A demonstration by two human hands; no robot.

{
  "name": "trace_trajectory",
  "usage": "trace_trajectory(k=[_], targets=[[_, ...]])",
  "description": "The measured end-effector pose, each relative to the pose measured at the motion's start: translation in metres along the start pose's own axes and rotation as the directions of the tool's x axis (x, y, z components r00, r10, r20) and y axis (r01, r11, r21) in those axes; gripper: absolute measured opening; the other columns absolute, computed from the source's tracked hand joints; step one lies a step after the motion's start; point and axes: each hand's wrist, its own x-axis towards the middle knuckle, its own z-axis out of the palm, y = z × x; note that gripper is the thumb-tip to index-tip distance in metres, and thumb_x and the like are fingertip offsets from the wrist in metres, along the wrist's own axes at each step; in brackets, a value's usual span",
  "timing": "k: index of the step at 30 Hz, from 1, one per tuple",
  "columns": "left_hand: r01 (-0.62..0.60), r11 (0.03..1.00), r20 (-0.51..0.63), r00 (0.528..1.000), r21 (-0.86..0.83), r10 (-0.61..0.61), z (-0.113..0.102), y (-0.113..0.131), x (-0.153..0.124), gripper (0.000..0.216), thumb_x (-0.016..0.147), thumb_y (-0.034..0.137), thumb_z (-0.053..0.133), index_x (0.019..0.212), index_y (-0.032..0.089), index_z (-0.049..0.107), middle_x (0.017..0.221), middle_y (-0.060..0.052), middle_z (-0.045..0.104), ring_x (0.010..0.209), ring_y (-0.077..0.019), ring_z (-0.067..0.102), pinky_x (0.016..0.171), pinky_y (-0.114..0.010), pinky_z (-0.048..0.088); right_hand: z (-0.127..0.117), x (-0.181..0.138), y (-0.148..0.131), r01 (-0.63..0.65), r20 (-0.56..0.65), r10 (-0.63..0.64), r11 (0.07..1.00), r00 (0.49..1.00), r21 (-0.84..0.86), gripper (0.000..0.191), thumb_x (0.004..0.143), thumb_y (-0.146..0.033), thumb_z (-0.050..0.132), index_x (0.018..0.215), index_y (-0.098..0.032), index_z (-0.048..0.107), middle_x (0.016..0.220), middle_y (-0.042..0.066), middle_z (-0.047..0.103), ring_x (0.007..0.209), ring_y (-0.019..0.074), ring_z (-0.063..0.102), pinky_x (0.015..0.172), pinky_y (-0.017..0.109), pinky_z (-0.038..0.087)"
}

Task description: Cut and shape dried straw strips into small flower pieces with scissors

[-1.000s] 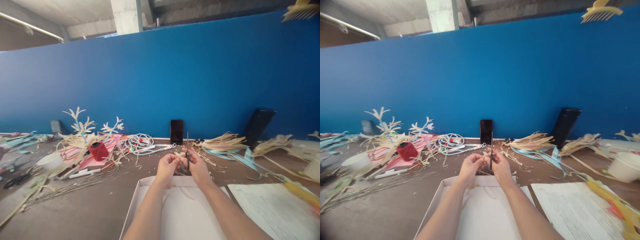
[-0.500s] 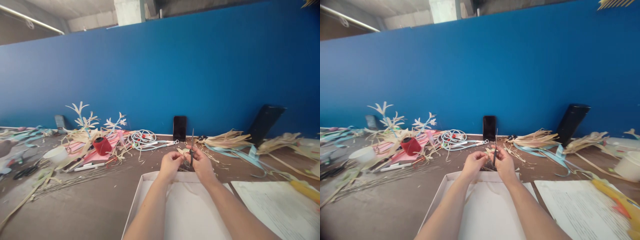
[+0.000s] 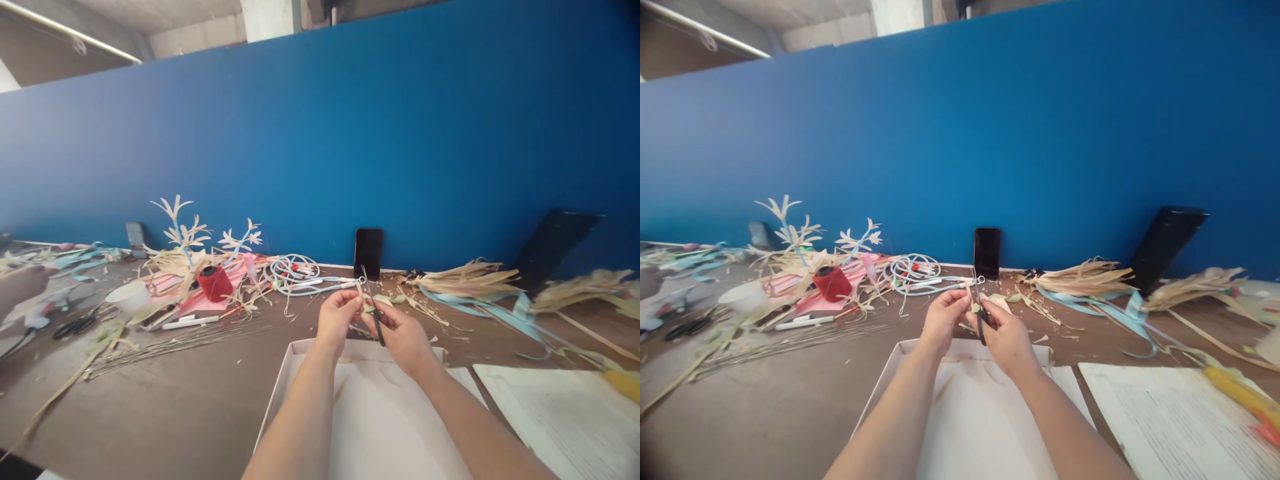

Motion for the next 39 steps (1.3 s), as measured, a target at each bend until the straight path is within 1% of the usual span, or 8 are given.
trace_trajectory(k=[3,7,10,14,21,28,33,39], targets=[[-0.008,0.999,-0.024,1.0,-0.034,0.007,-0.001,0.001,0.0,0.029,0.063,0.034,0.071,0.078,0.011,0.063,0.067,-0.002,0.059,0.057,-0.0089,0.055,0.054,-0.021,0.044,0.0,-0.002,-0.008,-0.081,0.049,0.081,0.997,0.996,-0.004,0.05,0.066,-0.036,0.07,0.113,-0.019,0.064,0.051,-0.003,0.054,0.051,0.013,0.049,0.044,0.023,0.037],[0.005,0.996,-0.039,0.999,-0.083,-0.008,-0.003,0.002,0.0,0.03,0.063,0.036,0.071,0.078,0.011,0.064,0.068,-0.002,0.059,0.059,-0.0076,0.054,0.052,-0.017,0.041,-0.002,-0.003,-0.013,-0.202,0.159,0.194,0.979,0.968,0.032,0.054,0.067,-0.043,0.067,0.114,-0.018,0.063,0.056,0.001,0.059,0.047,0.0135,0.051,0.03,0.019,0.028],[0.011,0.996,-0.052,0.999,-0.093,-0.016,-0.004,0.003,0.0,0.031,0.062,0.036,0.071,0.079,0.011,0.063,0.067,-0.002,0.058,0.059,-0.0075,0.053,0.052,-0.017,0.039,-0.003,-0.004,-0.013,-0.228,0.226,0.204,0.97,0.953,0.088,0.054,0.067,-0.043,0.068,0.114,-0.017,0.063,0.062,0.003,0.061,0.053,0.0143,0.055,0.029,0.016,0.028],[-0.006,0.995,-0.081,0.997,-0.099,-0.002,-0.004,0.003,0.0,0.03,0.062,0.036,0.071,0.079,0.012,0.063,0.068,-0.001,0.057,0.06,-0.007,0.052,0.054,-0.017,0.04,-0.007,-0.006,-0.01,-0.213,0.292,0.165,0.967,0.942,0.139,0.052,0.071,-0.041,0.065,0.117,-0.017,0.061,0.064,0.004,0.062,0.054,0.0125,0.055,0.031,0.015,0.028],[-0.021,0.992,-0.153,0.988,-0.127,0.001,-0.003,0.006,0.002,0.029,0.059,0.034,0.072,0.076,0.012,0.062,0.068,-0.001,0.057,0.06,-0.007,0.051,0.053,-0.017,0.04,-0.008,-0.007,-0.007,-0.218,0.284,0.173,0.967,0.943,0.135,0.052,0.07,-0.041,0.066,0.116,-0.016,0.062,0.066,0.005,0.063,0.057,0.0146,0.058,0.031,0.016,0.027],[-0.008,0.988,-0.19,0.981,-0.157,-0.022,-0.004,0.01,0.002,0.025,0.06,0.031,0.07,0.074,0.013,0.059,0.066,0.0,0.057,0.057,-0.006,0.049,0.051,-0.017,0.039,-0.007,-0.009,-0.013,-0.22,0.328,0.172,0.969,0.929,0.114,0.048,0.072,-0.038,0.065,0.115,-0.017,0.063,0.067,0.005,0.063,0.061,0.0144,0.056,0.033,0.016,0.023],[-0.004,0.989,-0.207,0.978,-0.147,-0.027,-0.004,0.011,0.001,0.026,0.059,0.032,0.069,0.073,0.013,0.058,0.068,0.0,0.057,0.057,-0.006,0.049,0.05,-0.017,0.039,-0.007,-0.01,-0.014,-0.22,0.322,0.173,0.968,0.931,0.116,0.046,0.07,-0.037,0.066,0.111,-0.017,0.065,0.064,0.003,0.063,0.059,0.0148,0.056,0.035,0.018,0.022],[-0.011,0.991,-0.208,0.978,-0.133,-0.017,-0.005,0.011,0.002,0.025,0.059,0.032,0.069,0.072,0.013,0.058,0.067,0.0,0.056,0.057,-0.0061,0.049,0.05,-0.017,0.039,-0.009,-0.008,-0.013,-0.224,0.317,0.199,0.973,0.927,0.046,0.046,0.069,-0.039,0.066,0.111,-0.019,0.065,0.064,0.003,0.063,0.057,0.0134,0.053,0.038,0.02,0.024]])
